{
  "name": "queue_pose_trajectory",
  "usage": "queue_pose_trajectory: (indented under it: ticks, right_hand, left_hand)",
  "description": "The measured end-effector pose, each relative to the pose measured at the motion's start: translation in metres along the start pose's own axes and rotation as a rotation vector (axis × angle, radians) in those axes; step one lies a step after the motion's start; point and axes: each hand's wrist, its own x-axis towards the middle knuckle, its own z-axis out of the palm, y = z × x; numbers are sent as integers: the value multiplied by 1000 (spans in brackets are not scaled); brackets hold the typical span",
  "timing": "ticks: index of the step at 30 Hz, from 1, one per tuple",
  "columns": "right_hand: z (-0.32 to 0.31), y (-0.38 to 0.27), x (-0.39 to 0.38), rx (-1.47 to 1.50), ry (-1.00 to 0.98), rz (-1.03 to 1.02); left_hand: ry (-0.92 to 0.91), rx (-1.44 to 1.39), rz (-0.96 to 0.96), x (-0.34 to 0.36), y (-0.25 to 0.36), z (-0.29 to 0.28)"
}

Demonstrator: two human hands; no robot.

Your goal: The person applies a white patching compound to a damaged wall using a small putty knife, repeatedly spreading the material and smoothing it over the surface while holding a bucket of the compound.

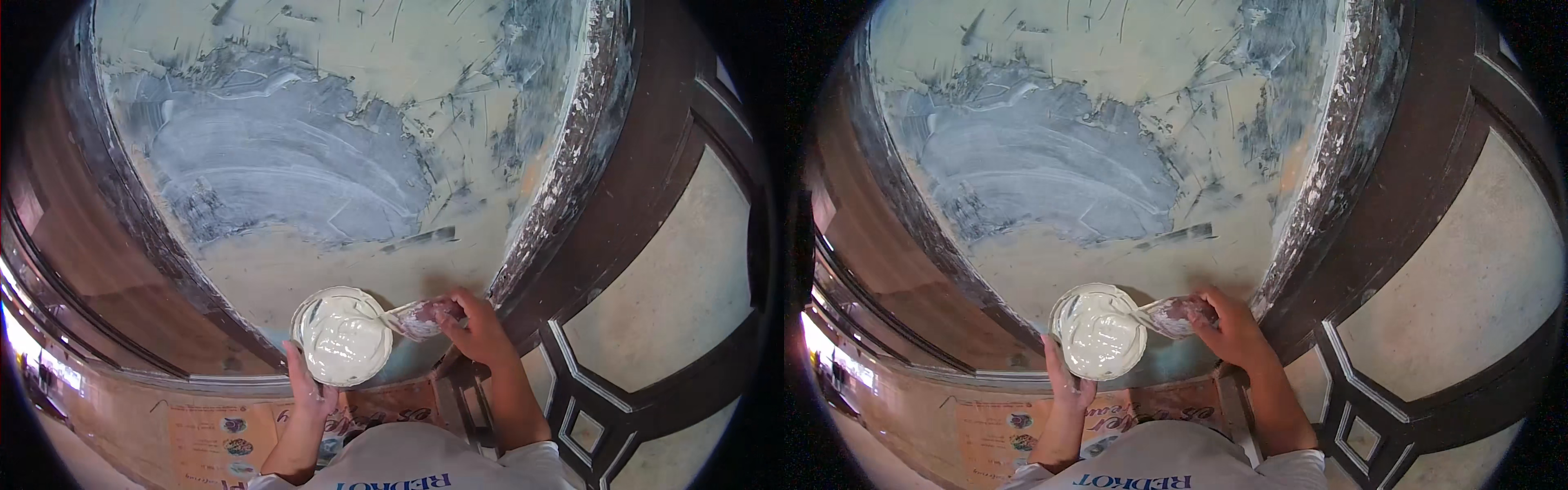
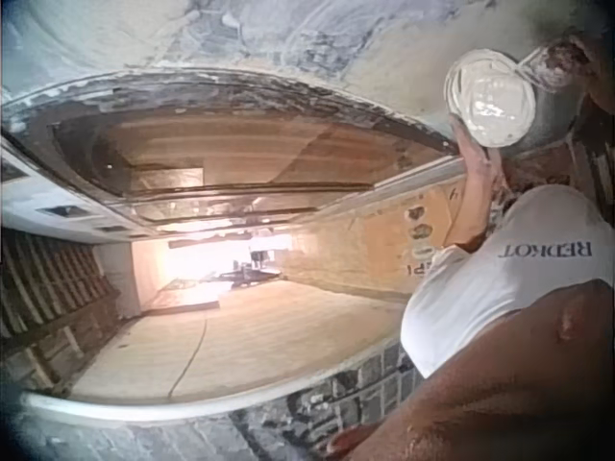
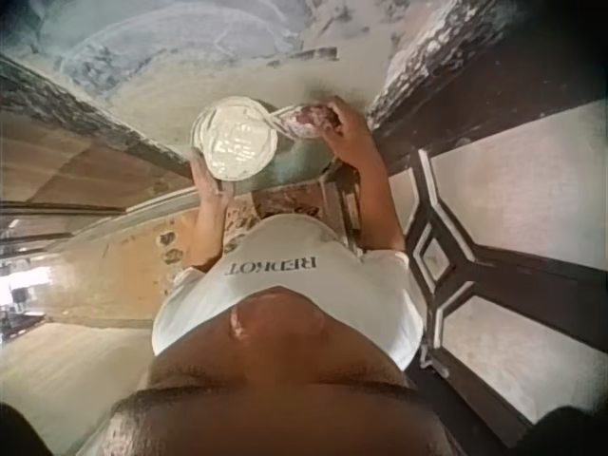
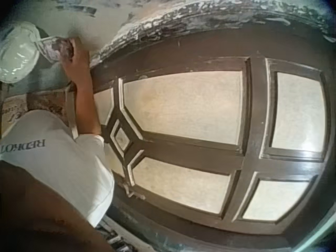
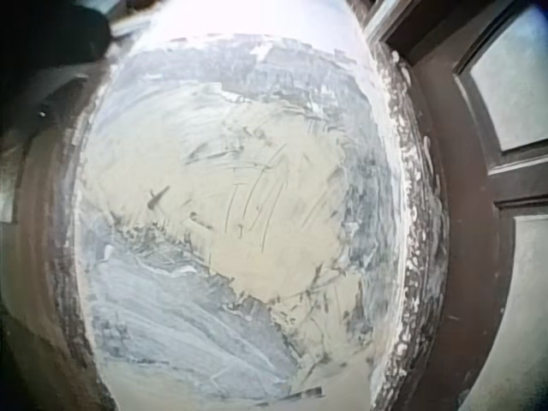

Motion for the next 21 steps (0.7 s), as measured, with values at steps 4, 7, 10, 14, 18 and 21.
queue_pose_trajectory:
  ticks: [4, 7, 10, 14, 18, 21]
  right_hand:
    - [-1, 24, -19, 83, -5, 89]
    - [2, 52, -34, 268, -85, 227]
    - [0, 61, -31, 418, -130, 335]
    - [1, 85, -17, 555, 77, 308]
    - [1, 60, 20, 289, 129, 53]
    - [14, 46, 46, 183, 135, 71]
  left_hand:
    - [12, 141, 113, 0, -23, -3]
    - [86, -118, -27, 3, -39, -1]
    - [111, -92, -7, 1, -48, 0]
    - [61, -125, 20, -5, -56, 9]
    - [110, -116, 10, -9, -71, 9]
    - [110, -190, -24, -18, -73, 12]
